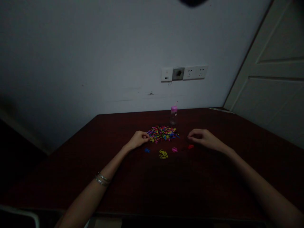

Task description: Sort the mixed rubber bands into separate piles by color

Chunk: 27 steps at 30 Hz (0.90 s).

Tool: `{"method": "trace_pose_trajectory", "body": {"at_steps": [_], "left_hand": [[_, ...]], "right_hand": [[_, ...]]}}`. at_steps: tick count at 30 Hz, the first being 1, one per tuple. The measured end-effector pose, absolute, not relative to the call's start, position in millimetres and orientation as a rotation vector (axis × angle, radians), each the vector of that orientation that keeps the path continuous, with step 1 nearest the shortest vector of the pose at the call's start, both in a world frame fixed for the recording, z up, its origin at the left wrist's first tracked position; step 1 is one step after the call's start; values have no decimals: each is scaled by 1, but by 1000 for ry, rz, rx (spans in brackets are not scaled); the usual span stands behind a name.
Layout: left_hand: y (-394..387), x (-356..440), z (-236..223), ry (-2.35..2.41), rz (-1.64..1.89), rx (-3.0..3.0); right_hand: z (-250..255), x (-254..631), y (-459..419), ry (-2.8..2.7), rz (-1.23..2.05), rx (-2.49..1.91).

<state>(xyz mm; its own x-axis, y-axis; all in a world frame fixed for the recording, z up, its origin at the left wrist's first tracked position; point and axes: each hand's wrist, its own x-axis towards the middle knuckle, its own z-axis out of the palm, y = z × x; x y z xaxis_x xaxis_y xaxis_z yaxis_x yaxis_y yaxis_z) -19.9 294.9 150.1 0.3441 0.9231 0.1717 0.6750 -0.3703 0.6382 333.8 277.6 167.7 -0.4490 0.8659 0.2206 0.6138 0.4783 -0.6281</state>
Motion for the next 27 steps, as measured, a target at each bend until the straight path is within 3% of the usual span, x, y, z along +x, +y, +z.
{"method": "trace_pose_trajectory", "body": {"at_steps": [8,27], "left_hand": [[292,-19,153,1393,564,2278],[294,-21,142,1320,625,2370]], "right_hand": [[167,330,276,-2260,625,-1199],[169,328,275,-2260,674,-1209]]}}
